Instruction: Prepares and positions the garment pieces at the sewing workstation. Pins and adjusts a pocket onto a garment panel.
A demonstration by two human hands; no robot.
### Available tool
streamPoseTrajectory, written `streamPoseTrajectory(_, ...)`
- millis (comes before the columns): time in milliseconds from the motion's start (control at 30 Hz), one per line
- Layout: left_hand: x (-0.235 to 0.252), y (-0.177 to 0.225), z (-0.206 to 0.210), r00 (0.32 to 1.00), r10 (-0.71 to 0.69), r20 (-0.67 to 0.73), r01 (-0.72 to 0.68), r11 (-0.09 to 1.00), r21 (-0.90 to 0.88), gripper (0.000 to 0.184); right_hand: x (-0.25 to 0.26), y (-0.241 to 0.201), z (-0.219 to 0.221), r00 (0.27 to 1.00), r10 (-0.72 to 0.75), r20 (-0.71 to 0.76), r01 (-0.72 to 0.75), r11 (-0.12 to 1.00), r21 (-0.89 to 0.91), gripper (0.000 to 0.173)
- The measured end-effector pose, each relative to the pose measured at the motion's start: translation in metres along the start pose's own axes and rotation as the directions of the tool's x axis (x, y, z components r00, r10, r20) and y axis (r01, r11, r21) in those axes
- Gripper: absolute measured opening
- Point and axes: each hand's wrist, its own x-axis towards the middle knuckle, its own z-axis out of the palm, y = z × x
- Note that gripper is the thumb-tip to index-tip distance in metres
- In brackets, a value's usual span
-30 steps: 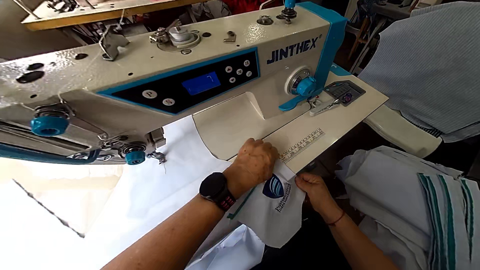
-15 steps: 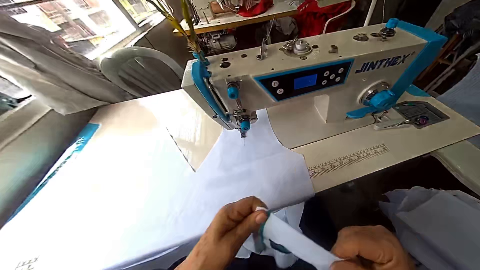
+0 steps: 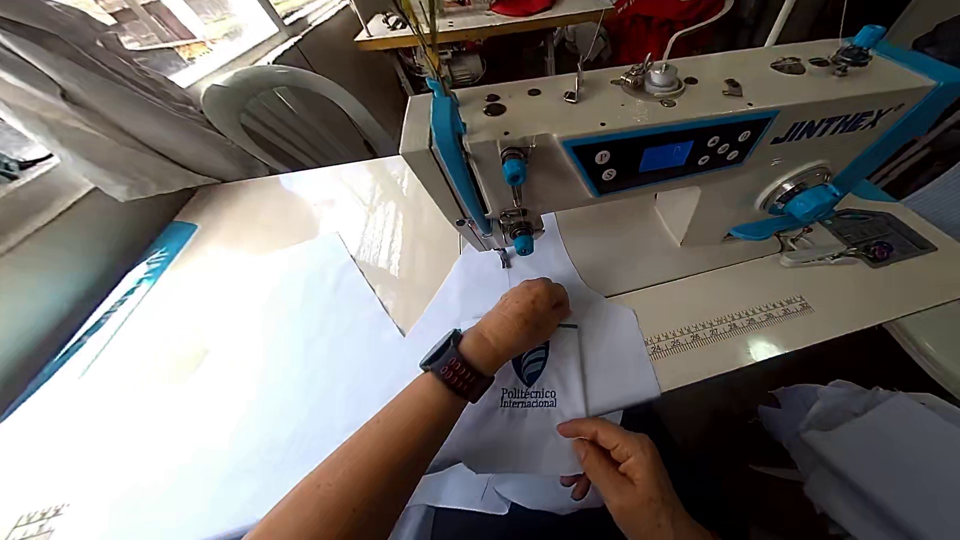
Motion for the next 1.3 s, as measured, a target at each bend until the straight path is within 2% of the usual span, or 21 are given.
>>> streamPoseTrajectory(133,-0.002,0.0,0.006,0.999,-0.032,-0.043,0.033,0.999,0.024,0.019,-0.001,0.001,-0.005,0.998,0.063,0.026,-0.064,0.996,0.059,0.024)
streamPoseTrajectory(333,0.0,-0.006,0.006,0.994,-0.04,-0.098,0.046,0.997,0.065,0.016,0.002,-0.025,-0.017,0.994,0.107,0.027,-0.109,0.986,0.126,0.028)
streamPoseTrajectory(467,-0.002,-0.008,0.013,0.988,-0.01,-0.152,0.025,0.995,0.094,0.016,0.001,-0.015,-0.017,0.979,0.205,0.02,-0.205,0.96,0.192,0.029)
streamPoseTrajectory(633,0.001,-0.001,0.003,0.996,-0.083,-0.035,0.087,0.989,0.12,0.017,-0.001,-0.018,-0.003,0.972,0.233,0.037,-0.231,0.912,0.339,0.026)
streamPoseTrajectory(733,0.004,0.001,0.0,0.99,-0.139,0.017,0.136,0.983,0.122,0.019,0.0,-0.016,-0.002,0.963,0.266,0.039,-0.263,0.902,0.342,0.025)
streamPoseTrajectory(900,0.001,-0.002,0.004,0.993,-0.116,-0.029,0.118,0.988,0.1,0.019,-0.003,-0.015,-0.009,0.961,0.276,0.01,-0.261,0.895,0.361,0.026)
streamPoseTrajectory(1300,0.005,0.001,0.001,0.988,-0.157,-0.003,0.156,0.982,0.109,0.019,-0.004,-0.013,-0.009,0.963,0.267,0.037,-0.26,0.883,0.391,0.027)
